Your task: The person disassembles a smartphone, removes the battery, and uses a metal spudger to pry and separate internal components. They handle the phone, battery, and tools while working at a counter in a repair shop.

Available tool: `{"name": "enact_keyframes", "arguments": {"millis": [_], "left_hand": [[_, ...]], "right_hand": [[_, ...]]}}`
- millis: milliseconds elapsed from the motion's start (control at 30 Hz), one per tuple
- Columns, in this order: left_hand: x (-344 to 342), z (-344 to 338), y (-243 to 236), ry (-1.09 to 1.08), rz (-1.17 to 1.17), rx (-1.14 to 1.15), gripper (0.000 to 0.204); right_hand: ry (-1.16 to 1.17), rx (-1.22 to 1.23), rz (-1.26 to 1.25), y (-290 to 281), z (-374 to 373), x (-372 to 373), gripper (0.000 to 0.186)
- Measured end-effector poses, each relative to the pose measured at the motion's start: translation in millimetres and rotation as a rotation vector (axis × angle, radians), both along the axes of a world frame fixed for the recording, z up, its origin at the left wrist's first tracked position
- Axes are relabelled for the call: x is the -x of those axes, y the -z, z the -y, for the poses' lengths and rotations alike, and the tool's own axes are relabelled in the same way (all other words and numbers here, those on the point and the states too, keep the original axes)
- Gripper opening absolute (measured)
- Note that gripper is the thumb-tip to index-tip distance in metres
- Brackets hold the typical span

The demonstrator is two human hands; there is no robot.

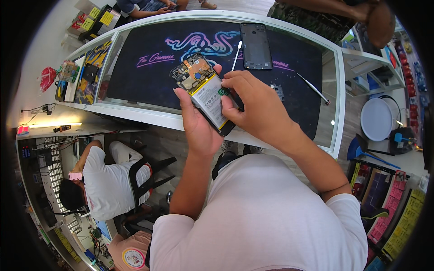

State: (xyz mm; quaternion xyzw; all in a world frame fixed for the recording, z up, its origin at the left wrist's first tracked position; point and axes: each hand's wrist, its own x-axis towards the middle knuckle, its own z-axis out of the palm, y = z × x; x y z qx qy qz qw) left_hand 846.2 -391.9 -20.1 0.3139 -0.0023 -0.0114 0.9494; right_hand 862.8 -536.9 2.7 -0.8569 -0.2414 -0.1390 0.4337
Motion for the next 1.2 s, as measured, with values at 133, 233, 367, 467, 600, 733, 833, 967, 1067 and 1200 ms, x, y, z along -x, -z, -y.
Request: {"name": "enact_keyframes", "arguments": {"millis": [133, 233, 367, 467, 600, 733, 833, 967, 1067, 1200], "left_hand": [[0, 14, -2, -0.121, 0.000, -0.027, 0.074], [0, 16, -3, -0.124, 0.012, -0.043, 0.076], [1, 15, -9, -0.096, 0.009, -0.052, 0.078], [1, 11, -9, -0.057, -0.008, 0.020, 0.080], [0, 10, -10, -0.032, 0.030, 0.052, 0.081], [-3, 14, -15, -0.093, 0.020, -0.086, 0.086], [-2, 15, -17, -0.082, 0.039, -0.076, 0.088], [0, 15, -11, -0.075, 0.076, -0.061, 0.086], [-1, 14, -5, -0.060, 0.108, -0.039, 0.071], [0, 13, -11, -0.056, 0.051, -0.181, 0.064]], "right_hand": [[0.054, 0.033, 0.150, 6, -8, 1, 0.015], [0.049, -0.004, 0.167, 5, -1, -6, 0.013], [0.025, -0.173, -0.128, -4, 11, -10, 0.017], [0.042, -0.345, -0.474, -9, 19, -9, 0.021], [-0.028, -0.716, -0.822, -4, 27, -12, 0.018], [-0.094, -0.874, -0.778, 2, 25, -9, 0.024], [-0.076, -0.652, -0.515, 3, 16, 0, 0.025], [-0.010, -0.407, -0.388, -3, 20, -5, 0.021], [-0.007, -0.369, -0.322, -6, 20, -7, 0.016], [-0.008, -0.308, -0.238, -11, 23, -13, 0.014]]}}
